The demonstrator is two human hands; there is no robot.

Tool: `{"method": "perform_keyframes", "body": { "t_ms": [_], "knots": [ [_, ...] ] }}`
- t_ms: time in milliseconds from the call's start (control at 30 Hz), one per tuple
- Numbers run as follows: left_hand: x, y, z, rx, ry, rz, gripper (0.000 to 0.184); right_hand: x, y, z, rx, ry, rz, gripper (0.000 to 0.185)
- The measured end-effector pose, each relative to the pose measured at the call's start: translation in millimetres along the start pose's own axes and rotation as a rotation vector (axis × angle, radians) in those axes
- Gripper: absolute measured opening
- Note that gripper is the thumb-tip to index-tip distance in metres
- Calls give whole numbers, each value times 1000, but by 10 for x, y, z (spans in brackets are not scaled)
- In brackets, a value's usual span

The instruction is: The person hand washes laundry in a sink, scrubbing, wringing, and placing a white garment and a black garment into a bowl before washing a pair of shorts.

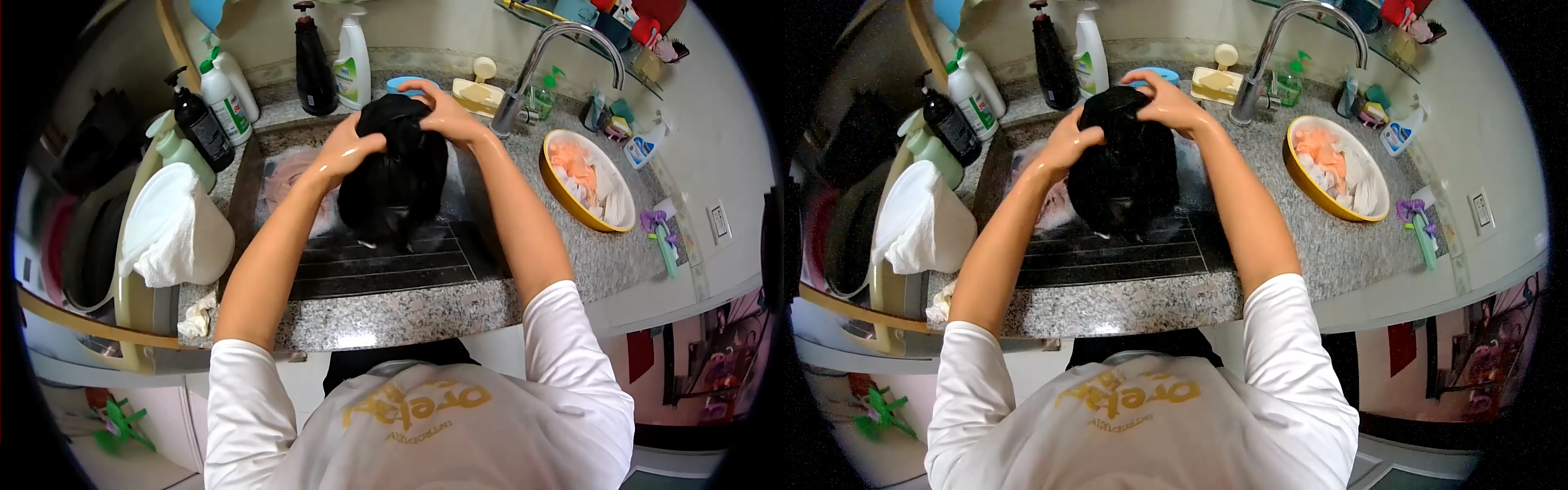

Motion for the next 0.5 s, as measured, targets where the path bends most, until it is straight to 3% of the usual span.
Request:
{"method": "perform_keyframes", "body": {
  "t_ms": [100,133,167,267,333,367,433,500],
  "knots": [
    [12,-238,27,1,-42,-43,40,47,-211,-181,-32,171,4,83],
    [11,-327,18,-10,-58,-143,38,66,-469,-253,114,253,70,98],
    [10,-400,16,-19,-71,-242,36,33,-757,-202,155,250,-133,105],
    [-49,-409,137,6,-78,-470,31,343,-1021,-170,274,286,-12,99],
    [-86,-432,163,19,-84,-515,31,391,-904,-141,361,99,-153,82],
    [-163,-403,165,4,-110,-532,32,358,-945,-115,365,101,-146,82],
    [-363,-318,132,-32,-158,-520,33,89,-935,4,245,-46,-209,53],
    [-667,38,104,-114,-149,-467,35,-244,-915,-38,177,-224,-124,48]
  ]
}}
Point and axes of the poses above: each hand's wrist, its own z-axis towards the middle knuckle, its own x-axis out of the palm, y = z × x, the point moved 6 cm from there along z, towards the middle knuckle, and after that the axes turned 6 degrees about x, right-handed, at the moved point
